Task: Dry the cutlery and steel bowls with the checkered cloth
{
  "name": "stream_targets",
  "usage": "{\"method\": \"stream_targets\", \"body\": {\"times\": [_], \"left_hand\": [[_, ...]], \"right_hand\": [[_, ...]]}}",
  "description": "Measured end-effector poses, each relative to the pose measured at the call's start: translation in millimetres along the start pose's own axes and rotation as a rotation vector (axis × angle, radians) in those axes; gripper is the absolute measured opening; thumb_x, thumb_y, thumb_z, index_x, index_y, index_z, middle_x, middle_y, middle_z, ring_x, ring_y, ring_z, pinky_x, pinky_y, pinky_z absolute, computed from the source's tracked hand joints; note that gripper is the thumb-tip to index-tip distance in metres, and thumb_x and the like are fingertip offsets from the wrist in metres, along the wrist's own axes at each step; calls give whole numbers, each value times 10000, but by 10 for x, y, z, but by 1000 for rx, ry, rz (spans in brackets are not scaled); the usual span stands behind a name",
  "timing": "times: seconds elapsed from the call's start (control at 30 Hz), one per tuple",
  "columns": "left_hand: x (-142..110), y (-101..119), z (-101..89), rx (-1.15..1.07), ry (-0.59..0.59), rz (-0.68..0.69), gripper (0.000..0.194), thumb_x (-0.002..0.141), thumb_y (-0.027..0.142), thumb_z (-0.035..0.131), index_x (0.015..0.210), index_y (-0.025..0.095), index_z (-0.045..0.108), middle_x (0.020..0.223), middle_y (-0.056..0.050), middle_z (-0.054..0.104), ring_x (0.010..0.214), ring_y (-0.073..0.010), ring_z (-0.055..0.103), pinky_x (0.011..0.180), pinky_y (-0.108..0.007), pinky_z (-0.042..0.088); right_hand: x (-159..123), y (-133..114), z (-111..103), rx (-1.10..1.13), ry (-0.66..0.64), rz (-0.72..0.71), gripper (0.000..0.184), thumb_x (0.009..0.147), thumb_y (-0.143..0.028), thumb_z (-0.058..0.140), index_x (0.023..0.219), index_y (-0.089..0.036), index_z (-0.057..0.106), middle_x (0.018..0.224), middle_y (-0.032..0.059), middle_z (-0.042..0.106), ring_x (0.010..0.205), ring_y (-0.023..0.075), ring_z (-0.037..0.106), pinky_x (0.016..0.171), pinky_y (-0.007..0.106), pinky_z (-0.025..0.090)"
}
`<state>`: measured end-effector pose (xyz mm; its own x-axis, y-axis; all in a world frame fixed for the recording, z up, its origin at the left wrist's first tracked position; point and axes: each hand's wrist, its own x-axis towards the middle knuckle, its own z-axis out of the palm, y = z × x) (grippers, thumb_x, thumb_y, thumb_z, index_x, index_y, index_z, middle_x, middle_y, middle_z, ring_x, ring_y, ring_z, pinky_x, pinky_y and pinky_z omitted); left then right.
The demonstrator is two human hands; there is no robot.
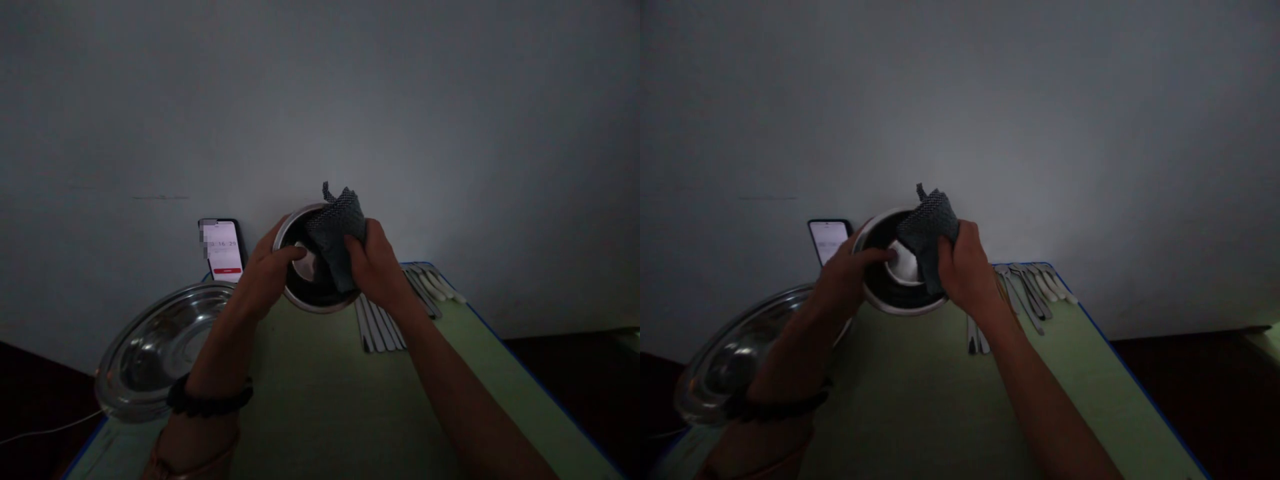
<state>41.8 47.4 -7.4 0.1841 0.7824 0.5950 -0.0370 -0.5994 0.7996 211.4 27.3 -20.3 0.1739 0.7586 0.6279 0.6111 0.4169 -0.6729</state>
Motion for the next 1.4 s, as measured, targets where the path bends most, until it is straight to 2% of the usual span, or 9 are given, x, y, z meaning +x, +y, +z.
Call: {"method": "stream_targets", "body": {"times": [0.2, 0.33, 0.47, 0.57, 0.87, 1.0, 1.13, 1.3, 1.4], "left_hand": [[-32, -7, 146, -218, 163, -99, 312, 756, 285, 644, 1043, 282, 523, 892, 7, 649, 834, -195, 654, 652, -252, 540], [-109, -21, 388, -225, 129, 90, 523, 765, 301, 667, 1208, 319, 388, 1252, -44, 542, 1086, -231, 584, 866, -343, 519], [-166, -19, 528, 4, 225, 373, 556, 795, 288, 648, 1278, 320, 373, 1401, -31, 404, 1282, -246, 408, 1085, -417, 324], [-130, -29, 435, 44, 261, 353, 474, 822, 267, 609, 1261, 313, 437, 1359, -11, 455, 1286, -240, 400, 1113, -412, 271], [1, -53, 18, -113, -134, -6, 539, 699, 131, 652, 1208, 291, 573, 1248, -14, 598, 1190, -263, 517, 1072, -395, 343], [-33, -73, 143, -115, -40, 48, 582, 740, 261, 683, 1272, 324, 454, 1246, -40, 574, 1130, -264, 556, 980, -416, 437], [-66, -106, 312, 30, 70, 269, 681, 752, 312, 689, 1323, 344, 318, 1411, -58, 386, 1254, -276, 434, 1011, -434, 400], [-46, -81, 306, 184, 208, 367, 509, 774, 256, 647, 1233, 280, 429, 1309, -41, 462, 1252, -255, 406, 1106, -412, 262], [-21, -47, 185, 126, 111, 286, 531, 708, 185, 675, 1195, 270, 480, 1156, -22, 561, 1118, -247, 510, 1044, -384, 351]], "right_hand": [[32, 3, 33, 27, 189, 53, 201, 854, -418, 445, 827, -227, 393, 813, 40, 526, 770, 181, 495, 732, 372, 424], [57, 95, 87, 73, 308, 174, 178, 847, -389, 436, 827, -226, 368, 830, 50, 513, 804, 191, 496, 748, 382, 420], [32, 77, 145, 111, 284, 180, 179, 834, -387, 449, 846, -224, 374, 841, 56, 517, 810, 195, 501, 767, 389, 423], [30, 67, 138, 41, 219, 123, 173, 845, -389, 425, 835, -219, 395, 840, 69, 534, 802, 205, 501, 753, 399, 423], [40, 109, 33, -74, 123, -157, 78, 866, -290, 411, 830, -222, 417, 832, 58, 525, 790, 185, 503, 754, 381, 434], [56, 149, 47, -1, 233, 8, 107, 843, -307, 432, 885, -213, 405, 935, 91, 520, 904, 212, 494, 839, 443, 416], [60, 165, 91, 107, 248, 255, 150, 822, -314, 442, 900, -204, 378, 952, 101, 519, 940, 226, 497, 874, 476, 396], [23, 99, 124, 64, 202, 194, 121, 828, -295, 435, 892, -210, 376, 925, 89, 522, 903, 205, 503, 850, 419, 406], [5, 91, 110, 9, 190, 102, 93, 851, -305, 399, 854, -222, 358, 887, 75, 507, 850, 196, 490, 803, 403, 411]]}}
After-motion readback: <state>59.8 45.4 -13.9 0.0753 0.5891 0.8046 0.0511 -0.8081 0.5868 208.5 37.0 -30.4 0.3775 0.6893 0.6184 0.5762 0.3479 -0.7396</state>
